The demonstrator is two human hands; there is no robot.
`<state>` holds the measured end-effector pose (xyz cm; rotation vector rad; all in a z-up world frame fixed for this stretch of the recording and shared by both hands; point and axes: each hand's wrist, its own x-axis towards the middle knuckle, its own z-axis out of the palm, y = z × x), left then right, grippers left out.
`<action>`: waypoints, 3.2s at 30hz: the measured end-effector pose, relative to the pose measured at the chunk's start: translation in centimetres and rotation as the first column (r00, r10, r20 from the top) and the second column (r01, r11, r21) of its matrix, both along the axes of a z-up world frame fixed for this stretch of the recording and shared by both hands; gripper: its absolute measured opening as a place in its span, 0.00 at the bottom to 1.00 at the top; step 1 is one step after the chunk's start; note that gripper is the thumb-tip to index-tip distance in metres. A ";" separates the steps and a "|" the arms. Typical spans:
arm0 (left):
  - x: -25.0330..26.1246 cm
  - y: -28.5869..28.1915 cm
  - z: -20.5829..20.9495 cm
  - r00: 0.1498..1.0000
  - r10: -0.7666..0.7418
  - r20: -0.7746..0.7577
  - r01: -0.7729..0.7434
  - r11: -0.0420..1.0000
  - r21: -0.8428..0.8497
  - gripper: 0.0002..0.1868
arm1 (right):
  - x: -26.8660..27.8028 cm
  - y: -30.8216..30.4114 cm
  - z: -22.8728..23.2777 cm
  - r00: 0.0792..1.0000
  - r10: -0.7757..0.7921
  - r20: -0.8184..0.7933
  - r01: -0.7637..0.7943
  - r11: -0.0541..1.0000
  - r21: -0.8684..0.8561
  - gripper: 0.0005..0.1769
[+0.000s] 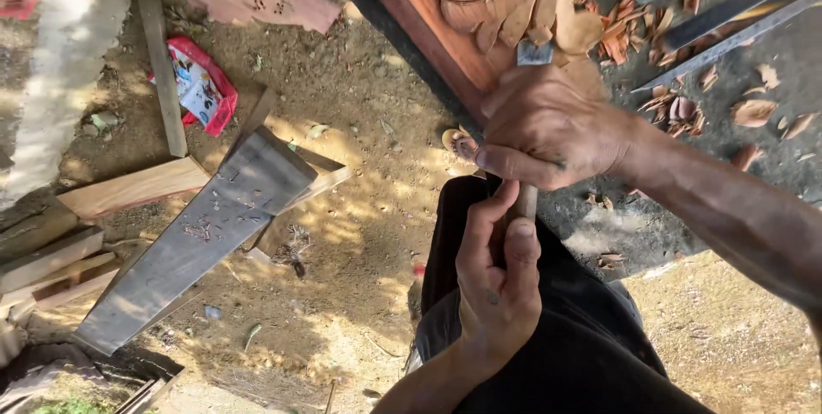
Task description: Carving intricate patterns into a wooden panel using various chisels and a hammer.
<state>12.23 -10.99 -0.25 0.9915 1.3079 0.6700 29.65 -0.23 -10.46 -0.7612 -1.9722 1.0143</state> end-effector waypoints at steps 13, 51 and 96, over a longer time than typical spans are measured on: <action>7.8 -3.0 -0.1 0.980 0.097 0.176 -0.073 0.987 -0.141 0.24 | 3.8 2.3 1.7 0.963 0.219 -0.158 -0.240 0.963 -0.126 0.22; 0.0 19.8 -5.4 0.424 -0.509 -0.749 0.887 0.066 0.458 0.15 | -3.0 -35.6 -9.2 -0.146 -0.988 0.047 0.540 -0.119 -0.834 0.27; -0.8 26.6 -4.1 0.195 -0.827 -0.527 0.873 -0.099 0.478 0.20 | -6.9 -8.5 9.6 -0.369 -0.926 0.084 0.606 -0.308 -0.733 0.22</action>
